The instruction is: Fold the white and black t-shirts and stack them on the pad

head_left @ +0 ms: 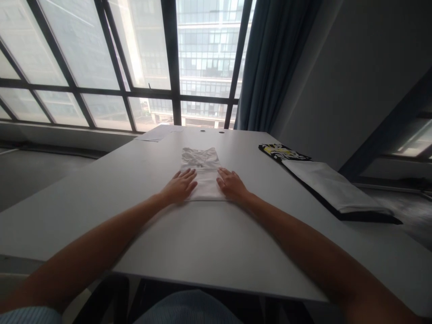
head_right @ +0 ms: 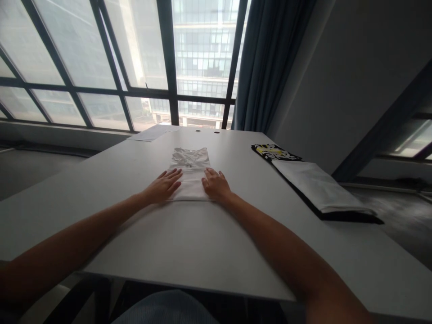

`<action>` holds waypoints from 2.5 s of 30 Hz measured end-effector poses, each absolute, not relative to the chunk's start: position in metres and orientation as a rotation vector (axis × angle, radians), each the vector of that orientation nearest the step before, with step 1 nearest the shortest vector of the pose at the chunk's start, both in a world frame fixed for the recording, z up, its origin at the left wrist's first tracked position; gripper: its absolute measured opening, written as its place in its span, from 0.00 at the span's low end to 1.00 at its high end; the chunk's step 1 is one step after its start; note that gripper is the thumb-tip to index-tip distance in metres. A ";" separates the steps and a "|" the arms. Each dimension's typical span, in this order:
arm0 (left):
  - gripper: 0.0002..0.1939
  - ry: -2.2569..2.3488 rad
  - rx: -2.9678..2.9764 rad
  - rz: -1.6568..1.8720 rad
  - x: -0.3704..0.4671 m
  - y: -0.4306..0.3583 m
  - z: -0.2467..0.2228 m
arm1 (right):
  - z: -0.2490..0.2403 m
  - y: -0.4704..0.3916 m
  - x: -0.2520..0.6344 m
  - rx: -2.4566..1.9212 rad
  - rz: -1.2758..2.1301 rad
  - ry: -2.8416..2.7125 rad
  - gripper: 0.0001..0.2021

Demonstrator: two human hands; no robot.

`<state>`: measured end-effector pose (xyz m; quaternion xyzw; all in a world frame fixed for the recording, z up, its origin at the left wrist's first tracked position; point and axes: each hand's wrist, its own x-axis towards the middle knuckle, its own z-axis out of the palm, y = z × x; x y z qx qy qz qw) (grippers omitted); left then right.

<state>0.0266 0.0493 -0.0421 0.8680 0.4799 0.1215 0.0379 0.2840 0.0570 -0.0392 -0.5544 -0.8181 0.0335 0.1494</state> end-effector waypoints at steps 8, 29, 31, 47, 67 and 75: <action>0.37 1.317 2.585 0.177 0.036 0.048 -0.055 | -0.044 0.049 0.262 -1.479 0.352 -2.626 0.32; 0.26 0.993 2.374 0.643 -0.037 0.066 -0.028 | -0.043 0.073 0.338 -1.098 0.438 -2.286 0.07; 0.26 0.967 2.352 0.616 -0.036 0.061 -0.022 | -0.035 0.068 0.336 -1.058 0.461 -2.333 0.07; 0.31 1.046 1.633 1.107 -0.016 0.057 0.016 | 0.024 0.065 0.334 -1.223 1.208 -1.664 0.14; 0.34 1.483 2.059 1.149 -0.007 0.103 -0.043 | -0.038 0.089 0.317 -1.390 0.459 -1.870 0.17; 0.28 1.685 2.205 0.907 -0.001 0.110 -0.054 | -0.045 0.089 0.314 -1.553 0.346 -2.004 0.20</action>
